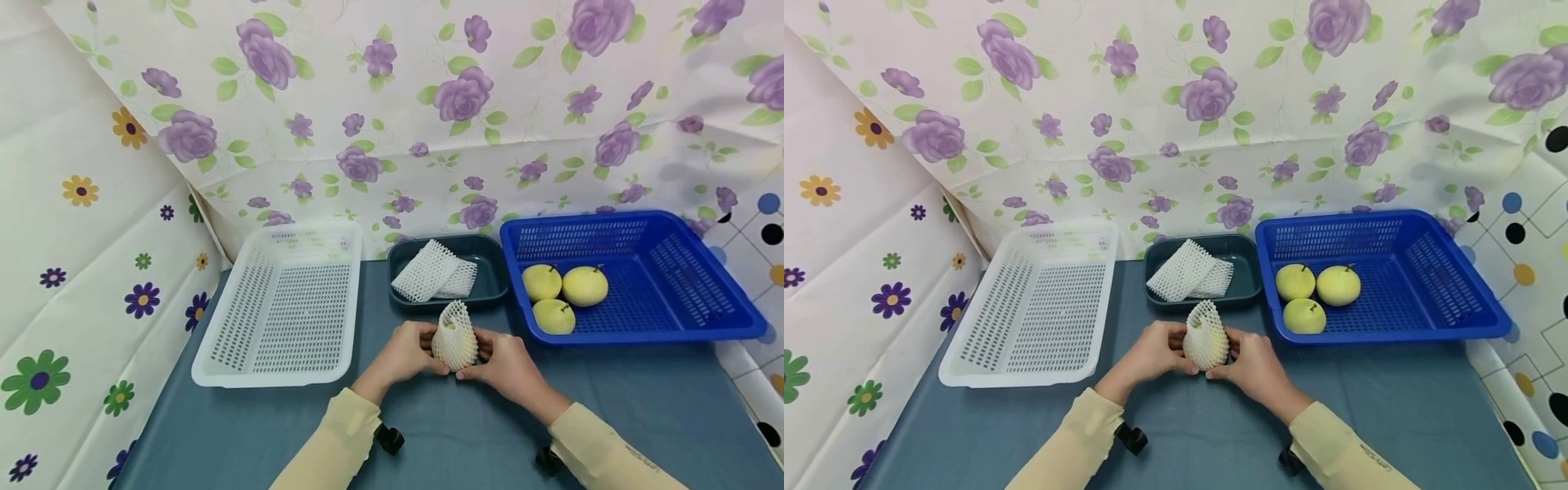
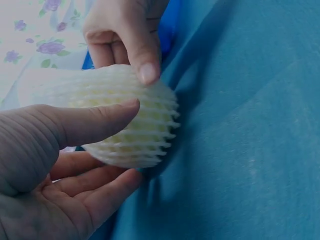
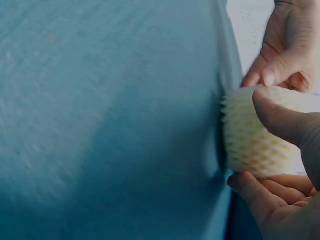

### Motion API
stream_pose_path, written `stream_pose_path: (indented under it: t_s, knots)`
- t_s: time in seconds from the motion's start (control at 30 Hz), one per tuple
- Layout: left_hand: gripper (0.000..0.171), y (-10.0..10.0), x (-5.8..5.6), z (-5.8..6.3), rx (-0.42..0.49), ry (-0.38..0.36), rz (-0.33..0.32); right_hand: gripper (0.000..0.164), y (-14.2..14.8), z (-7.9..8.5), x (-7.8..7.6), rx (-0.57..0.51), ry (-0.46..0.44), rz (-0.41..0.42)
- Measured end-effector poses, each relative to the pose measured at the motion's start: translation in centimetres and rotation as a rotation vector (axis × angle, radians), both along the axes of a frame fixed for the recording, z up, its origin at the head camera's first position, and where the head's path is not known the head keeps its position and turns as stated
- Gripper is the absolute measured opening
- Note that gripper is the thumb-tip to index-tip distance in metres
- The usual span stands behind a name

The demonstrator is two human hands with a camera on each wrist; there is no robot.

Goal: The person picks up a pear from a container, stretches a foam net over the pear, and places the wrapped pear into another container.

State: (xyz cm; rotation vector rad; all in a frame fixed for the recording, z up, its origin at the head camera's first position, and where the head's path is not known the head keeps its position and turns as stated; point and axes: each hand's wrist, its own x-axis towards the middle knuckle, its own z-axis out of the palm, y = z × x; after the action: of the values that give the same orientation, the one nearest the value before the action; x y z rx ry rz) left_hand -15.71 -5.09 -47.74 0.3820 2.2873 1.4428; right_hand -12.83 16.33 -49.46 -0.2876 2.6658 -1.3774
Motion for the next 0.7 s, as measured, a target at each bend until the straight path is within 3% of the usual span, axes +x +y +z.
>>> stream_pose_path:
  t_s: [0.2,0.3,0.47,0.7]
  knots:
    - [0.064,-0.7,-0.3,0.9,0.024,0.051,0.01,0.094,0.5,1.4,-0.1,0.03,0.019,-0.031]
    - [0.06,-0.7,-0.4,1.1,0.013,0.076,0.011,0.087,0.2,1.4,-0.2,0.012,0.015,-0.022]
    - [0.054,-0.2,-0.2,0.7,-0.011,0.072,0.018,0.077,-0.4,0.7,-0.2,-0.027,0.032,-0.024]
    - [0.059,0.4,-0.1,0.1,-0.038,0.062,0.02,0.082,-0.5,0.4,-0.2,-0.024,0.016,-0.017]
